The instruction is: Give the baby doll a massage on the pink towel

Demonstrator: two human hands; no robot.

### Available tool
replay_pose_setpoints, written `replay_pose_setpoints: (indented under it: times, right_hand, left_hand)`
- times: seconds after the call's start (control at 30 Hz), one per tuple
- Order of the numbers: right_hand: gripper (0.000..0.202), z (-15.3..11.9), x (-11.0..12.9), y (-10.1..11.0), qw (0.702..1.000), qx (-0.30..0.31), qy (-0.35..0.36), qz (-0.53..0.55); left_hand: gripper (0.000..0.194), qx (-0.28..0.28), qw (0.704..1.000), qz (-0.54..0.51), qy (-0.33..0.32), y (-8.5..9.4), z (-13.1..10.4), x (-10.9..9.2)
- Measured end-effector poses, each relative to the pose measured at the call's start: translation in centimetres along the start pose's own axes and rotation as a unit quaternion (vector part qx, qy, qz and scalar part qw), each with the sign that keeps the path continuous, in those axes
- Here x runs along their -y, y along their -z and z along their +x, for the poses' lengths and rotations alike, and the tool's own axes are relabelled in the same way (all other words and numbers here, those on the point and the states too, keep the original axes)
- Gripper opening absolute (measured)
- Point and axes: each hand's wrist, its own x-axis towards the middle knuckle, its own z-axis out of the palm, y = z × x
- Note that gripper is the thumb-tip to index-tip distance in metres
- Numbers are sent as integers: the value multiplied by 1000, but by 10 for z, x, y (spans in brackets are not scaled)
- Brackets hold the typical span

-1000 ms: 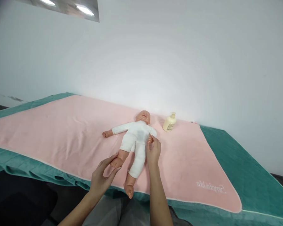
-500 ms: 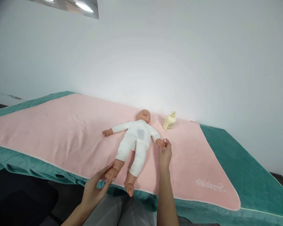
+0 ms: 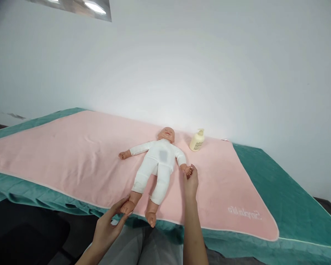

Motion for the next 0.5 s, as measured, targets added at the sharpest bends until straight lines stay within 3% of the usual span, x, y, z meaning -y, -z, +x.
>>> replay_pose_setpoints:
  times: [0.17,0.5]
  right_hand:
    - [61,-4,1,1,998,3,15,-62]
    - [59,-7,6,-1,996,-9,26,-88]
  left_hand:
    - [37,13,1000,-11,17,-3,-2,3]
    - [41,19,997,-35,60,-7,-7,4]
